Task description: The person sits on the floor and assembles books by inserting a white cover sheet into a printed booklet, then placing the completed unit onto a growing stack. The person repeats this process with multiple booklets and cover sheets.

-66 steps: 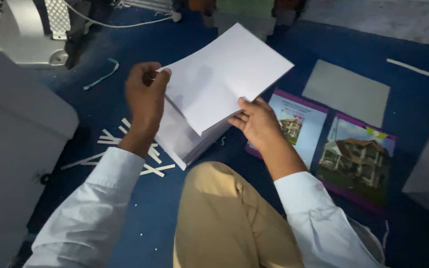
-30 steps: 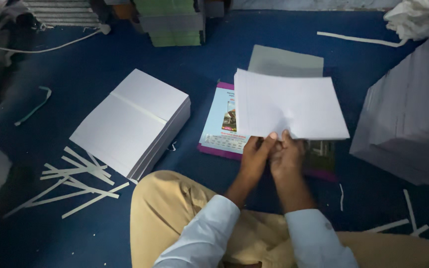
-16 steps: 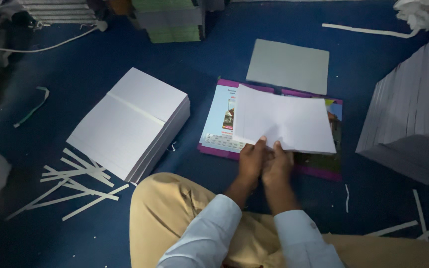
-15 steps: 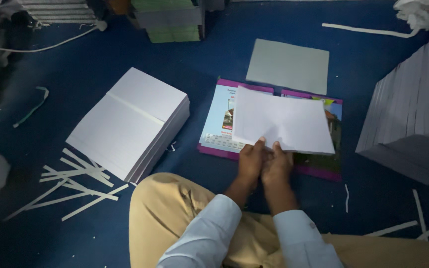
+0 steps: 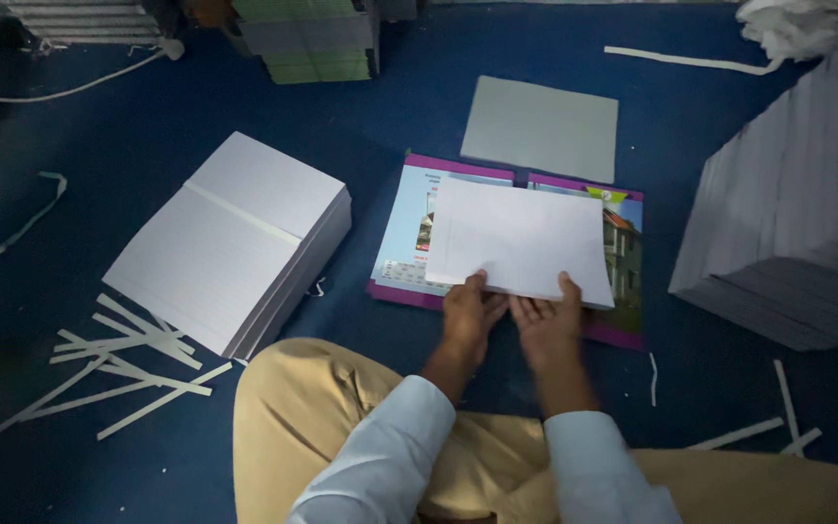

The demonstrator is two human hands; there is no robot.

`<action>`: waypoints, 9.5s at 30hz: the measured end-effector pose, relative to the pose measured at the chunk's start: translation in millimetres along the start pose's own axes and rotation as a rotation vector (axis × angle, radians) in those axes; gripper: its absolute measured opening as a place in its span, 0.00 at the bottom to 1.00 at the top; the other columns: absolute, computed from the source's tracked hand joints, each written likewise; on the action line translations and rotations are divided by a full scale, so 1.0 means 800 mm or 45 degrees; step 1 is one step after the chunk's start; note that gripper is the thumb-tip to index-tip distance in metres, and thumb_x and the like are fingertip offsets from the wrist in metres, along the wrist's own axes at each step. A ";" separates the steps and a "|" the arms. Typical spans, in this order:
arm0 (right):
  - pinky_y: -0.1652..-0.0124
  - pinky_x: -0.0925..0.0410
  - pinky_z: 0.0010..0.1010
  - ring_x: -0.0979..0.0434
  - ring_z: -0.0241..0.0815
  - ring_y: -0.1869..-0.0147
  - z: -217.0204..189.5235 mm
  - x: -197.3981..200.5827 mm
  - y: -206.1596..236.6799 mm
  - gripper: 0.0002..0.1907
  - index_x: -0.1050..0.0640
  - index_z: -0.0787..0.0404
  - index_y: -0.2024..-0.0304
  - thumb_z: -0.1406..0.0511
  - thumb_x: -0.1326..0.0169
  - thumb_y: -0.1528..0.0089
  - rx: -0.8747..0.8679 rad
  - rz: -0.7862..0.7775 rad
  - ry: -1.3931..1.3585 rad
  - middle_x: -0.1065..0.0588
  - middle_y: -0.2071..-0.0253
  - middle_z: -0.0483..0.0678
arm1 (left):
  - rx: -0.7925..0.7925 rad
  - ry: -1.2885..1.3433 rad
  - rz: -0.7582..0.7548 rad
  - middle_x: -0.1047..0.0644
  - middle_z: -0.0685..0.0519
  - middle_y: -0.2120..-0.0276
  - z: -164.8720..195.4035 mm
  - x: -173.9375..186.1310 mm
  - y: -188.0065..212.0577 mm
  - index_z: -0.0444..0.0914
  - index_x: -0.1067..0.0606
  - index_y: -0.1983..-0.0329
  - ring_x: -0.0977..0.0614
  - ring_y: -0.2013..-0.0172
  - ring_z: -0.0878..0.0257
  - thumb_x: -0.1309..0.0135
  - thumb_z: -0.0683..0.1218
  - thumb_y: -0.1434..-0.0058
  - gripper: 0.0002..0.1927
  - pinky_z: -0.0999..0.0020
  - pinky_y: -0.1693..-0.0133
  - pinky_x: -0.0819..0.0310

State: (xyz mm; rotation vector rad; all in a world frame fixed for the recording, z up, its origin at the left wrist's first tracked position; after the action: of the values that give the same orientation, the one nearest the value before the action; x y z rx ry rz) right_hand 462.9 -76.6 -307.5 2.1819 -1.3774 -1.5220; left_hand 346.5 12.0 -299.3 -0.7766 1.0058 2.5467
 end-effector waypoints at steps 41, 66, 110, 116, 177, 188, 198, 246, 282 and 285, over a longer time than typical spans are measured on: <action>0.38 0.30 0.42 0.25 0.54 0.37 -0.103 -0.010 -0.036 0.37 0.31 0.67 0.36 0.68 0.35 0.48 -0.411 -0.360 1.031 0.25 0.44 0.56 | -0.115 -0.131 0.211 0.25 0.44 0.67 0.056 0.035 0.002 0.30 0.29 0.55 0.20 0.72 0.58 0.54 0.54 0.34 0.21 0.60 0.68 0.18; 0.57 0.25 0.41 0.22 0.49 0.48 -0.016 -0.037 0.021 0.30 0.32 0.57 0.35 0.69 0.42 0.40 0.084 -0.240 0.467 0.26 0.46 0.51 | -0.002 -0.024 -0.249 0.30 0.43 0.43 0.076 -0.069 0.012 0.38 0.40 0.32 0.26 0.42 0.47 0.47 0.54 0.39 0.34 0.45 0.44 0.28; 0.47 0.26 0.48 0.23 0.54 0.42 0.035 -0.048 0.045 0.30 0.36 0.58 0.35 0.65 0.42 0.37 0.005 -0.271 0.331 0.27 0.43 0.54 | 0.207 -0.174 -0.148 0.22 0.36 0.50 0.028 -0.015 -0.067 0.27 0.31 0.40 0.18 0.53 0.44 0.47 0.44 0.35 0.23 0.49 0.50 0.21; 0.49 0.24 0.50 0.20 0.58 0.48 0.045 -0.046 0.058 0.32 0.32 0.64 0.40 0.51 0.44 0.39 -0.426 -0.337 0.841 0.24 0.49 0.62 | 0.353 -0.297 -0.172 0.22 0.39 0.48 0.068 -0.005 -0.079 0.31 0.30 0.39 0.18 0.52 0.46 0.42 0.44 0.39 0.25 0.49 0.49 0.21; 0.50 0.25 0.41 0.19 0.52 0.48 -0.311 -0.164 0.146 0.22 0.29 0.62 0.39 0.70 0.44 0.35 0.992 0.191 2.091 0.22 0.49 0.58 | 0.262 -0.870 -0.199 0.25 0.38 0.41 0.091 0.043 -0.048 0.36 0.38 0.28 0.22 0.42 0.47 0.39 0.51 0.45 0.42 0.51 0.43 0.26; 0.46 0.30 0.38 0.22 0.45 0.46 -0.207 -0.091 0.037 0.27 0.26 0.61 0.39 0.66 0.38 0.40 0.499 0.019 1.372 0.22 0.47 0.53 | 0.256 -0.807 -0.294 0.24 0.42 0.42 0.082 0.041 -0.056 0.37 0.35 0.31 0.20 0.45 0.51 0.41 0.52 0.43 0.37 0.57 0.45 0.24; 0.43 0.28 0.40 0.22 0.50 0.43 -0.109 -0.037 -0.007 0.34 0.33 0.61 0.35 0.65 0.37 0.43 0.155 -0.009 1.287 0.26 0.44 0.57 | 0.289 -0.677 -0.218 0.21 0.44 0.46 0.076 0.046 -0.061 0.38 0.34 0.33 0.17 0.50 0.53 0.52 0.49 0.35 0.27 0.56 0.49 0.21; 0.66 0.29 0.30 0.19 0.38 0.70 -0.093 -0.070 0.024 0.35 0.23 0.58 0.39 0.55 0.32 0.46 0.601 -0.215 1.968 0.18 0.68 0.53 | 0.119 -0.446 -0.203 0.37 0.40 0.29 0.078 0.040 -0.067 0.35 0.43 0.25 0.32 0.33 0.47 0.65 0.67 0.29 0.40 0.55 0.34 0.38; 0.47 0.29 0.48 0.21 0.57 0.45 -0.092 -0.074 0.027 0.40 0.26 0.55 0.34 0.45 0.36 0.45 0.702 -0.133 2.383 0.23 0.48 0.61 | 0.078 -0.813 -0.203 0.18 0.45 0.61 0.089 0.037 -0.057 0.31 0.23 0.49 0.17 0.63 0.55 0.42 0.44 0.42 0.19 0.62 0.59 0.23; 0.48 0.29 0.45 0.21 0.55 0.47 -0.095 -0.063 0.018 0.42 0.27 0.54 0.34 0.46 0.34 0.47 0.566 -0.081 2.332 0.23 0.49 0.60 | 0.090 -0.711 -0.210 0.18 0.44 0.59 0.085 0.036 -0.059 0.30 0.24 0.48 0.16 0.60 0.54 0.42 0.42 0.42 0.19 0.62 0.56 0.21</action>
State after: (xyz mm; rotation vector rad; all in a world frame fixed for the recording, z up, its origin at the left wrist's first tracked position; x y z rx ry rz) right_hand 512.3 -74.5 -229.6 2.3173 -0.7866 0.9765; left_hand 318.6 95.4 -300.1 -0.1007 0.7974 2.3601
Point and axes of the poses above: each hand's wrist, its own y-axis away from the middle knuckle, its own x-axis out of the back of the hand, z = x × y, the point moved 9 cm from there along -y, towards the middle knuckle
